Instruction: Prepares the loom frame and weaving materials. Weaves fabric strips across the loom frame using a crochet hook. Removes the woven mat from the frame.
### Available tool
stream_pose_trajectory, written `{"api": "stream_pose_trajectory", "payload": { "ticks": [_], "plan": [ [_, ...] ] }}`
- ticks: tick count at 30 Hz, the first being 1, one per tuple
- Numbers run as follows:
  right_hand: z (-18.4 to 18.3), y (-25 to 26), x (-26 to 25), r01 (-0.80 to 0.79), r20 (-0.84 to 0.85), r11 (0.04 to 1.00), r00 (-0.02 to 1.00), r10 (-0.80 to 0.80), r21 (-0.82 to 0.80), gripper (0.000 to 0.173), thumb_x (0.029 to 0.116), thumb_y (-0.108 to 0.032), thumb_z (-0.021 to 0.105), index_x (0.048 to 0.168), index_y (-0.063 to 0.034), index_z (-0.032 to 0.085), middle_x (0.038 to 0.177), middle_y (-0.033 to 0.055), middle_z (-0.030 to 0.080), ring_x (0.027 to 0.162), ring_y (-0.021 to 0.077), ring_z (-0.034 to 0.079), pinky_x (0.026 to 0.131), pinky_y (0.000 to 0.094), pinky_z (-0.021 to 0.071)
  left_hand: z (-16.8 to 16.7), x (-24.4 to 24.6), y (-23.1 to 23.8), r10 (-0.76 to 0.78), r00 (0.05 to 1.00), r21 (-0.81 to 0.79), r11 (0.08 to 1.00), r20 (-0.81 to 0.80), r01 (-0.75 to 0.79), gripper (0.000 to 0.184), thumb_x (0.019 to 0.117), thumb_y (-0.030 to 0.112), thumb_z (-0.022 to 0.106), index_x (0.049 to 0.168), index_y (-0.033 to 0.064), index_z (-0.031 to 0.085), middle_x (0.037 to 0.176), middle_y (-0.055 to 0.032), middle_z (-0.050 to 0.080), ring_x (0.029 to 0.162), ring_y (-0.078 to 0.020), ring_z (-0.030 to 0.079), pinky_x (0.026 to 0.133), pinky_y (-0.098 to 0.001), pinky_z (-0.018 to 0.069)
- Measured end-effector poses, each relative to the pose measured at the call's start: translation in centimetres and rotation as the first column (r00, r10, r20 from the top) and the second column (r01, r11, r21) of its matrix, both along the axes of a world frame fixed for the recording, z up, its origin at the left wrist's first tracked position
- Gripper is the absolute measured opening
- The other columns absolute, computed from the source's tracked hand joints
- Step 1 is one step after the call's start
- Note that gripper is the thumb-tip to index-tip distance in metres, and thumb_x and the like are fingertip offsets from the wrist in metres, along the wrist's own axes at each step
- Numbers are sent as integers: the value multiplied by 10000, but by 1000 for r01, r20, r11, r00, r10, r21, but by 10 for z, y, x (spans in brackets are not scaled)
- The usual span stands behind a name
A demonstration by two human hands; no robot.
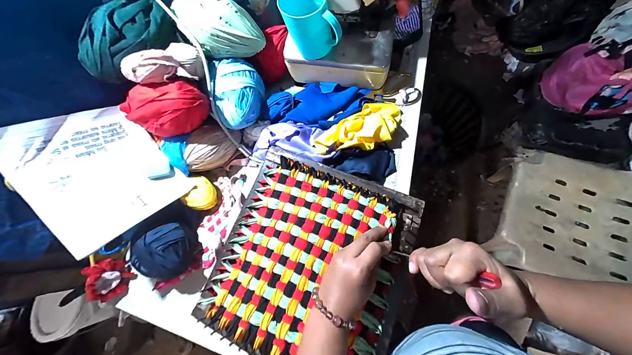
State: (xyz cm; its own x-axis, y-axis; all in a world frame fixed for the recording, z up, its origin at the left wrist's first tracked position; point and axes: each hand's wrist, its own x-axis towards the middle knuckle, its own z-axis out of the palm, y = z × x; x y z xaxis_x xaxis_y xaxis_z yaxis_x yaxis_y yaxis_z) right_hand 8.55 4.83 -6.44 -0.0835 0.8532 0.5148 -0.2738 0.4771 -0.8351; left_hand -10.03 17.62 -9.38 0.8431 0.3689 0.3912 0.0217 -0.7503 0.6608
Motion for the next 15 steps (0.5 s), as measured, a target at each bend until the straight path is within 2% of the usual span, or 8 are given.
{"api": "stream_pose_trajectory", "payload": {
  "ticks": [6, 8, 12, 15],
  "plan": [
    [-4, -1, 0, -16, -21, 1000, 1000, 16, -14, 540, 1072, -456, 482, 658, -134, 354, 586, 15, 374, 604, 126, 475, 845, 333, 477, 2, -1, -4, 7, 1000, 28, 1000, -16, -7, 150, 971, -9, 574, 966, 24, 721, 1149, -175, 741, 1058, -211, 739, 922, -271, 580],
    [-6, -1, 1, -50, 51, 998, 998, 48, 38, 541, 1069, -437, 491, 649, -131, 339, 580, 31, 353, 592, 156, 453, 832, 364, 471, 2, -2, -5, 11, 1000, 36, 999, -25, -11, 153, 973, -9, 571, 972, 28, 719, 1159, -172, 738, 1057, -210, 738, 917, -273, 583],
    [-1, -3, 3, -152, 320, 977, 943, 98, 151, 595, 1062, -438, 488, 589, -125, 309, 546, 61, 327, 578, 230, 448, 759, 399, 456, 0, 0, -6, 12, 1000, 54, 998, -19, -11, 160, 974, -12, 570, 972, 34, 723, 1159, -172, 735, 1065, -217, 735, 918, -283, 586],
    [4, -4, 8, -186, 327, 977, 934, 142, 107, 594, 1061, -437, 484, 588, -130, 297, 547, 52, 316, 578, 215, 430, 736, 382, 429, -1, 2, -10, 32, 999, 88, 996, -15, -30, 169, 965, -9, 573, 957, 61, 727, 1139, -155, 740, 1062, -214, 734, 907, -287, 593]
  ]
}}
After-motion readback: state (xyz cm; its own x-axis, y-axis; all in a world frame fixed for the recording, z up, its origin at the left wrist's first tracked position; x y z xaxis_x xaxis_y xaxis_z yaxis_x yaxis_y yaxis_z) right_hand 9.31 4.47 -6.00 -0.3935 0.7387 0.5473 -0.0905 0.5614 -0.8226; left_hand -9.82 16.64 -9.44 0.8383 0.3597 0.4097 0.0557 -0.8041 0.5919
